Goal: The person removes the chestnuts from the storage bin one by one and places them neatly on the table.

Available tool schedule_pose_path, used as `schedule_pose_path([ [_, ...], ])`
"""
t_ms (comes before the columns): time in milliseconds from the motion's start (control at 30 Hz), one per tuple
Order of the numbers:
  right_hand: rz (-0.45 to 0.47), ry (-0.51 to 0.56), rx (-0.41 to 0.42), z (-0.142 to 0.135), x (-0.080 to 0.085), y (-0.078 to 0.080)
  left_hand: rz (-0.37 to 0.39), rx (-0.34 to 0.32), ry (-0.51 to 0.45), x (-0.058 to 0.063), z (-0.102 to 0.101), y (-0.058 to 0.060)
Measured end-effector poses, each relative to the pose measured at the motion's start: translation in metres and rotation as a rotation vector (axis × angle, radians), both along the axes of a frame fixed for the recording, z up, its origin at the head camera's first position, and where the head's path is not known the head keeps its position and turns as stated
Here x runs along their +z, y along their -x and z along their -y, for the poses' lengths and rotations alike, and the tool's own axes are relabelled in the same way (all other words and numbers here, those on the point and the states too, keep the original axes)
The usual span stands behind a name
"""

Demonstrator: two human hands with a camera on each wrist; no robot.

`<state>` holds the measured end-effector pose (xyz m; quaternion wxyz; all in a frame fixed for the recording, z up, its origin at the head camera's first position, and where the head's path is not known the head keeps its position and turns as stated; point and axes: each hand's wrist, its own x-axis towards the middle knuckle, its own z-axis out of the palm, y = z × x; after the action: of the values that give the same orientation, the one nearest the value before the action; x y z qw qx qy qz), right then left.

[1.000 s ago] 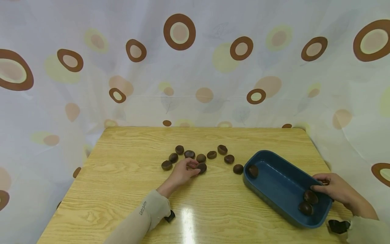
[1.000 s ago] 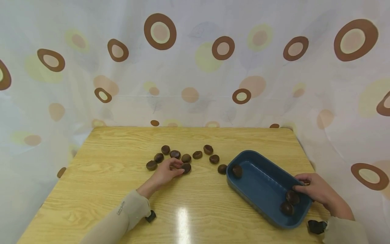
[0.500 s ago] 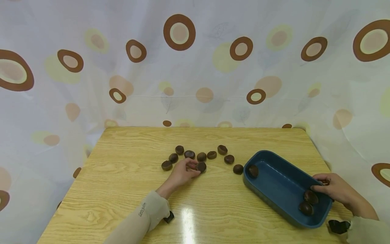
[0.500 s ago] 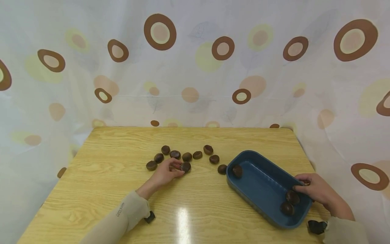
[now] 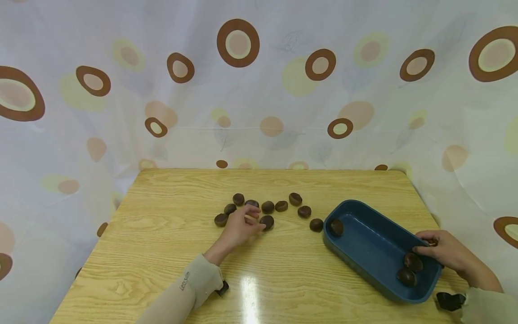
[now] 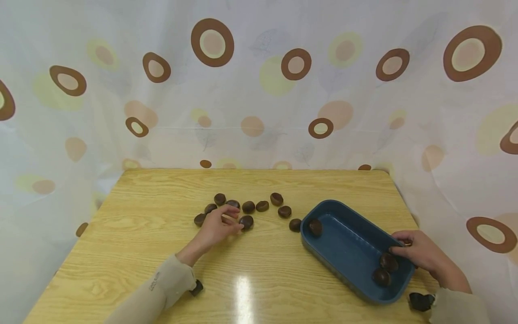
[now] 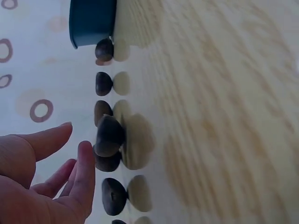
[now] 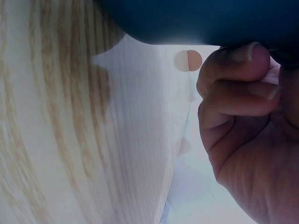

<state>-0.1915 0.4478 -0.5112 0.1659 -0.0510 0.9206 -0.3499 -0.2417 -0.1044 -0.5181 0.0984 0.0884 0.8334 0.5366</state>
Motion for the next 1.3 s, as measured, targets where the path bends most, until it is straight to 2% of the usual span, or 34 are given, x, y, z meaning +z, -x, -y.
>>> schedule_pose_path([
  [267, -0.018, -0.008, 0.007, 0.0, 0.0, 0.0, -0.054, -0.046, -0.031, 0.02, -0.012, -0.003],
  [400, -0.033, -0.01, 0.01, -0.001, -0.001, 0.0, -0.073, -0.092, -0.059, 0.027, -0.021, -0.004],
  [667, -0.067, -0.035, 0.013, 0.0, -0.001, 0.0, -0.09, -0.167, -0.103, 0.033, -0.038, -0.008],
  [867, -0.052, -0.087, -0.061, 0.008, 0.005, -0.001, -0.096, -0.218, -0.136, 0.037, -0.053, -0.01],
  [1067, -0.064, -0.05, -0.07, 0.013, 0.009, -0.002, -0.084, -0.284, -0.176, 0.04, -0.081, -0.014],
  [1200, -0.064, 0.011, -0.025, 0.014, 0.014, -0.007, -0.076, -0.326, -0.213, 0.04, -0.106, -0.019],
  [1300, -0.073, -0.008, -0.001, 0.016, 0.017, -0.011, -0.072, -0.36, -0.226, 0.035, -0.125, -0.021],
])
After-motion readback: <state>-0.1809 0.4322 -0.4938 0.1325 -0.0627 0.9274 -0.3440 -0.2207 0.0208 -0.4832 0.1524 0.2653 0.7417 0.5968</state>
